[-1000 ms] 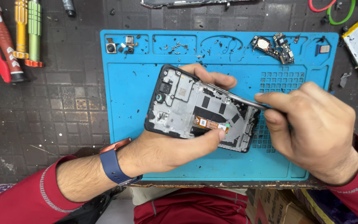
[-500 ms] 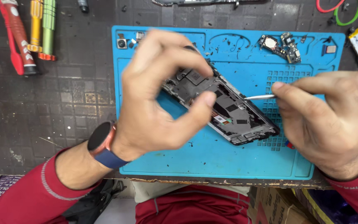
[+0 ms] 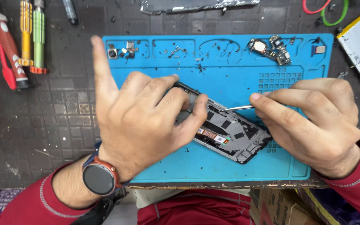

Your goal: The person works on a disassembled smartphone on a blue silicone mat, using a screwdriver and tweezers to remove screws and pry out broken glass and debris from the phone frame. They rotate the phone to reach different edges and clear fragments from the housing.

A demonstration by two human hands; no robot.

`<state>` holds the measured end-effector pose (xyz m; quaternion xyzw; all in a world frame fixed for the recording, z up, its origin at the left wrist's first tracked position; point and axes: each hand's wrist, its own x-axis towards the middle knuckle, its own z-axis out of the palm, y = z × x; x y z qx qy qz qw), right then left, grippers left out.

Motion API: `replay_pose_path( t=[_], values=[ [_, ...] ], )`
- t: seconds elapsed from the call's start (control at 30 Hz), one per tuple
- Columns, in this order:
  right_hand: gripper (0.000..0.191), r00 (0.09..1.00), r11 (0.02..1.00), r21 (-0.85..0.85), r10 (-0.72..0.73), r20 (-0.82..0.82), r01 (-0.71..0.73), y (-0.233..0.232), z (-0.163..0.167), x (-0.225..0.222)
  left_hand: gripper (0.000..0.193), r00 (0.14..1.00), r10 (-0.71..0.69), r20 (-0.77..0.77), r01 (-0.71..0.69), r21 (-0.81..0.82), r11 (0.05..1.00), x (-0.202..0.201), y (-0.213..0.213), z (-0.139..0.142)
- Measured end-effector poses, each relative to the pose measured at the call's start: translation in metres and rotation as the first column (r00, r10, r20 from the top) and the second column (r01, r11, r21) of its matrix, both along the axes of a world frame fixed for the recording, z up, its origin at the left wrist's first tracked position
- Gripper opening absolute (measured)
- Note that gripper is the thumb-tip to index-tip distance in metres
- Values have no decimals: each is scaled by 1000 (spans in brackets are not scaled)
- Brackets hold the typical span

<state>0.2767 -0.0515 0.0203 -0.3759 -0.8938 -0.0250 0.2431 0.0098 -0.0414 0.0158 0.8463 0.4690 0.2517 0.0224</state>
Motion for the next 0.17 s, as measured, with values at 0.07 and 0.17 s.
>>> replay_pose_path(
  t=[0.07, 0.17],
  values=[
    [34, 1000, 1000, -1, 1, 4, -1, -1, 0, 0, 25, 999, -31, 28, 30, 34, 999, -4, -1, -1],
    [35, 1000, 999, -41, 6, -25, -7, -1, -2, 0, 23, 983, -151, 108, 152, -8, 988, -6, 4, 0]
  ],
)
